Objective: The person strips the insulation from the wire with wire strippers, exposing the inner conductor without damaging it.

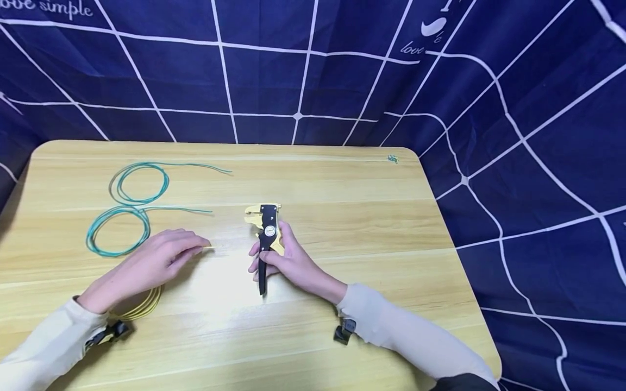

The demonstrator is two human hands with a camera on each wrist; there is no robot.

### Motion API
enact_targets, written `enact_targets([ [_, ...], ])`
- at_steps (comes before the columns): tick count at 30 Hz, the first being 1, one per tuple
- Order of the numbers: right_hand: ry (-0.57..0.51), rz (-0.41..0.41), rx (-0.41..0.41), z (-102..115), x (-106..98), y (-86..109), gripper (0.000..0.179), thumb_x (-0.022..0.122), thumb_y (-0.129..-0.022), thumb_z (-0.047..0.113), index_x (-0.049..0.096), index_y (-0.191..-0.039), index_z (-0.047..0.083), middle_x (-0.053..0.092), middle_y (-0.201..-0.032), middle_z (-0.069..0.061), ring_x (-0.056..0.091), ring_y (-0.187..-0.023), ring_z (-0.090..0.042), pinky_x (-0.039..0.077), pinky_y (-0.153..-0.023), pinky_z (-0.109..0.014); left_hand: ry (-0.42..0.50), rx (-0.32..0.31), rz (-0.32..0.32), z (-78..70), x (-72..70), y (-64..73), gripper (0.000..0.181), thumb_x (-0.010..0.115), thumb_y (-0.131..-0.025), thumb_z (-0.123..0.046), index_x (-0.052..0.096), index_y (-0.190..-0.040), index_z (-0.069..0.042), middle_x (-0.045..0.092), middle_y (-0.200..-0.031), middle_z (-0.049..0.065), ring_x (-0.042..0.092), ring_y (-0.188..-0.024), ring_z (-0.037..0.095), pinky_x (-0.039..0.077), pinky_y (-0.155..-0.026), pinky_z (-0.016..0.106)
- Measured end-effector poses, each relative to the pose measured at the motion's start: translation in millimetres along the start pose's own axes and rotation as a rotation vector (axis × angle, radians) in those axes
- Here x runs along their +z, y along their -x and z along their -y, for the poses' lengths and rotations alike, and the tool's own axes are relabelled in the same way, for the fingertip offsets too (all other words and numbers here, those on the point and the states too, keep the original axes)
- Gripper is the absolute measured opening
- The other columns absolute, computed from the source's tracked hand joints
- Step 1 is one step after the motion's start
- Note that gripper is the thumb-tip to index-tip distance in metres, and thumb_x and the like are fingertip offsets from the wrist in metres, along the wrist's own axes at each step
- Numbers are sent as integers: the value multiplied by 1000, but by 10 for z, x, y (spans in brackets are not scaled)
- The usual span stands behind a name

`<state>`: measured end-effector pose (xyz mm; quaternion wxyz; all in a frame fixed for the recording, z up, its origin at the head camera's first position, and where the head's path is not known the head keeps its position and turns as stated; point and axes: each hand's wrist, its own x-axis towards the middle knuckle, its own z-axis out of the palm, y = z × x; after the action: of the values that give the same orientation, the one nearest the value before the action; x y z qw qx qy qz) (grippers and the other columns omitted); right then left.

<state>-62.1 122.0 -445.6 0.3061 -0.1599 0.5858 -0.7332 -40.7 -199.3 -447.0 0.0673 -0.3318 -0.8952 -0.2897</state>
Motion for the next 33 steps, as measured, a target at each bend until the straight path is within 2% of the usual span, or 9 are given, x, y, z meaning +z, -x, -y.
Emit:
enact_targets([
  [6,-10,-16,-16,54,-86,10,71,50,-105,-6,15,-164,13,61,-124,-29,74,-95,-32,61,-83,-64,-31,12,96,17,-34,4,25,72,-97,8,78,-117,-4,77,-104,5,74,-94,23,59,-84,47],
  [11,-7,-24,-45,105,-140,11,76,50,-105,-6,11,-167,16,61,-122,-28,74,-94,-32,61,-81,-64,-61,17,120,30,-70,30,26,72,-97,9,77,-119,-4,76,-102,4,73,-91,21,59,-80,45],
  [14,-15,-28,-46,105,-148,11,77,51,-105,-6,11,-167,16,62,-122,-28,75,-93,-32,61,-80,-64,-67,3,133,31,-102,44,26,74,-97,7,77,-120,-4,76,-103,4,72,-90,20,59,-79,45],
  [19,-35,-38,-28,67,-151,6,78,51,-103,-8,12,-167,16,63,-120,-26,75,-94,-32,63,-79,-61,-81,-38,171,1,-148,73,25,77,-101,-8,75,-127,-6,74,-107,2,70,-90,19,57,-79,47],
  [24,-50,-43,-21,5,-164,21,80,49,-103,-8,12,-168,18,62,-121,-26,74,-95,-32,61,-82,-65,-85,-71,202,-24,-203,109,29,78,-103,-14,73,-130,-7,70,-105,-1,63,-88,14,53,-75,43],
  [29,-38,-43,-19,-11,-183,49,80,51,-104,-6,10,-168,18,62,-124,-27,74,-98,-32,61,-83,-64,-77,-94,201,-41,-269,147,31,74,-105,-16,71,-134,-5,70,-110,1,66,-95,16,56,-82,45],
  [33,-34,-44,-23,-1,-210,95,79,51,-105,-6,11,-168,18,61,-124,-29,74,-97,-32,61,-83,-63,-52,-111,166,-46,-324,161,45,75,-106,-24,65,-145,-5,72,-120,5,68,-109,24,56,-93,53],
])
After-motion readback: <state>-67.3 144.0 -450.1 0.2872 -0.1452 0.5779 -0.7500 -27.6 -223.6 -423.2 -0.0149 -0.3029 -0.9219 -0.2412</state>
